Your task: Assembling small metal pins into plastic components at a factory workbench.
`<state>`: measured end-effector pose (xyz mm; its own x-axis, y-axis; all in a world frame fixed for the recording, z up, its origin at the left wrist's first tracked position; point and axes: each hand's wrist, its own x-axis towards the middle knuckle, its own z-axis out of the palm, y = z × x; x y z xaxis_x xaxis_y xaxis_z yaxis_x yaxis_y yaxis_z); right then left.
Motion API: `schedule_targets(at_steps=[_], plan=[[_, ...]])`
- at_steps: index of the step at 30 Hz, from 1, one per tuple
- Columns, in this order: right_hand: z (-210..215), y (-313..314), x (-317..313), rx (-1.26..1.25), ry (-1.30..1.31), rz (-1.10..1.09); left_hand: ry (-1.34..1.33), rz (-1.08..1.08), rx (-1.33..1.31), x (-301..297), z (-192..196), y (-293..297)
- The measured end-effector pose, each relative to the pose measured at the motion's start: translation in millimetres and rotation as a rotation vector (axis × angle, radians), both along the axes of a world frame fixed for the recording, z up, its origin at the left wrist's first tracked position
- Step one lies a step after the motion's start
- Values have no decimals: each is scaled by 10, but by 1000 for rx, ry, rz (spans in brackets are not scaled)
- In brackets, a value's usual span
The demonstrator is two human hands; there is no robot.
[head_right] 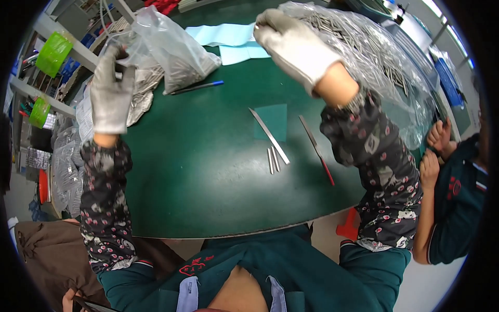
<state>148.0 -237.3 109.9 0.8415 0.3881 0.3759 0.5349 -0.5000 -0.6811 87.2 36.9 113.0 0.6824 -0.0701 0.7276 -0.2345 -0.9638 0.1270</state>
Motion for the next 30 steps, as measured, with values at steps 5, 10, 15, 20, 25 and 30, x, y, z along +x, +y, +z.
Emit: schedule_targets(at_steps=[5, 10, 15, 20, 25, 30], plan=[[-566, -595, -632, -28, 3, -61, 645, -356, -279, -692, -659, -815], [-866, -671, -985, 235, 376, -55, 1031, -103, -56, -731, -762, -1531], [-930, -647, -1131, 172, 394, -14, 1049, -16, -15, -656, -847, -1663], [-1053, -616, -1039, 213, 344, -58, 1193, 60, 49, -554, -754, -1750], [-1050, -408, -985, 146, 354, -73, 1226, 135, 250, -448, -748, -1802], [-1014, -350, -963, 198, 379, -19, 1020, 3, 99, -563, -852, -1581]])
